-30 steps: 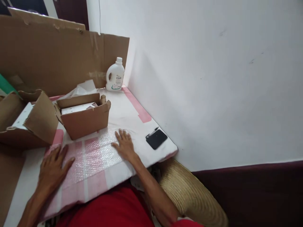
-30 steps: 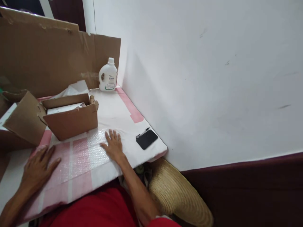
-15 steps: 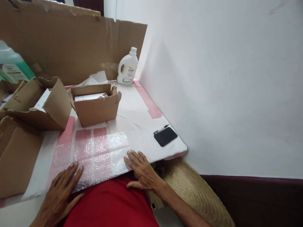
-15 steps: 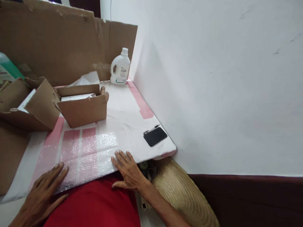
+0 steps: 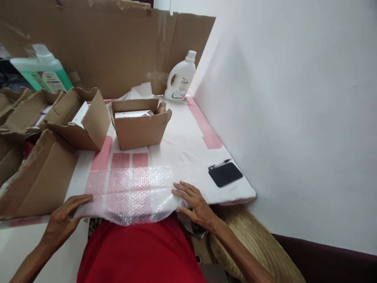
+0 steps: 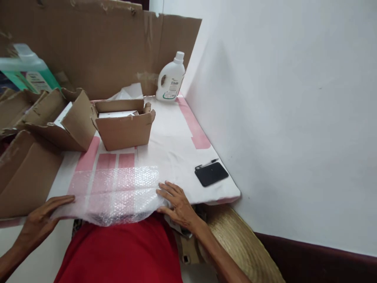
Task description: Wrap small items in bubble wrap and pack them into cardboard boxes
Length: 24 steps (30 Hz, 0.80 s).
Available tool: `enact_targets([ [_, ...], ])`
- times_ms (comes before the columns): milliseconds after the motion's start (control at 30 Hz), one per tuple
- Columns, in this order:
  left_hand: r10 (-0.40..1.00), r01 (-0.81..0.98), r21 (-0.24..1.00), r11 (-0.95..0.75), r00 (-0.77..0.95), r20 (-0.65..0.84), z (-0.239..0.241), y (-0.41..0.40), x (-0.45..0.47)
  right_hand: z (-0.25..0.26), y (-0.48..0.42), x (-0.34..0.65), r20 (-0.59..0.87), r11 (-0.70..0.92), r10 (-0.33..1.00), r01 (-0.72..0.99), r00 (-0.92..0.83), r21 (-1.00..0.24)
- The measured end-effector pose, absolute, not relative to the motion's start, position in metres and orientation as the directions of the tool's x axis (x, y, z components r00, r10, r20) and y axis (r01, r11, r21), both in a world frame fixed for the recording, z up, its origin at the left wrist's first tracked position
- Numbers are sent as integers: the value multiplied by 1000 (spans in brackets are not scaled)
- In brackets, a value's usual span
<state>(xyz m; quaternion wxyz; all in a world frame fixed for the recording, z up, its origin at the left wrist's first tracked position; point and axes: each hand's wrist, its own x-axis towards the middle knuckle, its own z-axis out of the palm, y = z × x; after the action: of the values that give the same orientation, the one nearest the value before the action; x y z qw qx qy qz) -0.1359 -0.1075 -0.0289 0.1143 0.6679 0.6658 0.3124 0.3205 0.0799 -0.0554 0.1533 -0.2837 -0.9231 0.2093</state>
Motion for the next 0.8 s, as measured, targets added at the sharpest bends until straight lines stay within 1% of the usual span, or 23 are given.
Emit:
enact_targets([
  [67,944,755,652,73,-263,199,-22,-100,-131,-58,81,316,227,707,647,461,-728,-537],
  [133,905,688,692,220,-409,118,-18,-95,-127,-60,82,308,286,660,708,460,-646,-594],
  [233,852,612,718,331,-521,51,-20,-91,-124,-60,81,295,313,554,809,466,-498,-690],
  [367,804,592,702,397,-593,46,-27,-88,-122,-56,74,285,255,370,919,437,-301,-820],
  [433,783,589,682,434,-621,39,-29,-85,-120,-53,71,284,237,343,925,387,-296,-856],
  [500,765,581,666,467,-643,24,-28,-82,-118,-51,70,286,232,356,912,376,-337,-855],
  [567,757,581,657,481,-653,24,-26,-80,-116,-52,70,286,217,359,909,406,-355,-840],
  [700,745,576,645,502,-667,17,-21,-77,-113,-55,73,283,200,308,939,422,-281,-853],
  [800,738,583,625,519,-674,17,-19,-76,-112,-56,74,277,227,310,946,435,-233,-846],
])
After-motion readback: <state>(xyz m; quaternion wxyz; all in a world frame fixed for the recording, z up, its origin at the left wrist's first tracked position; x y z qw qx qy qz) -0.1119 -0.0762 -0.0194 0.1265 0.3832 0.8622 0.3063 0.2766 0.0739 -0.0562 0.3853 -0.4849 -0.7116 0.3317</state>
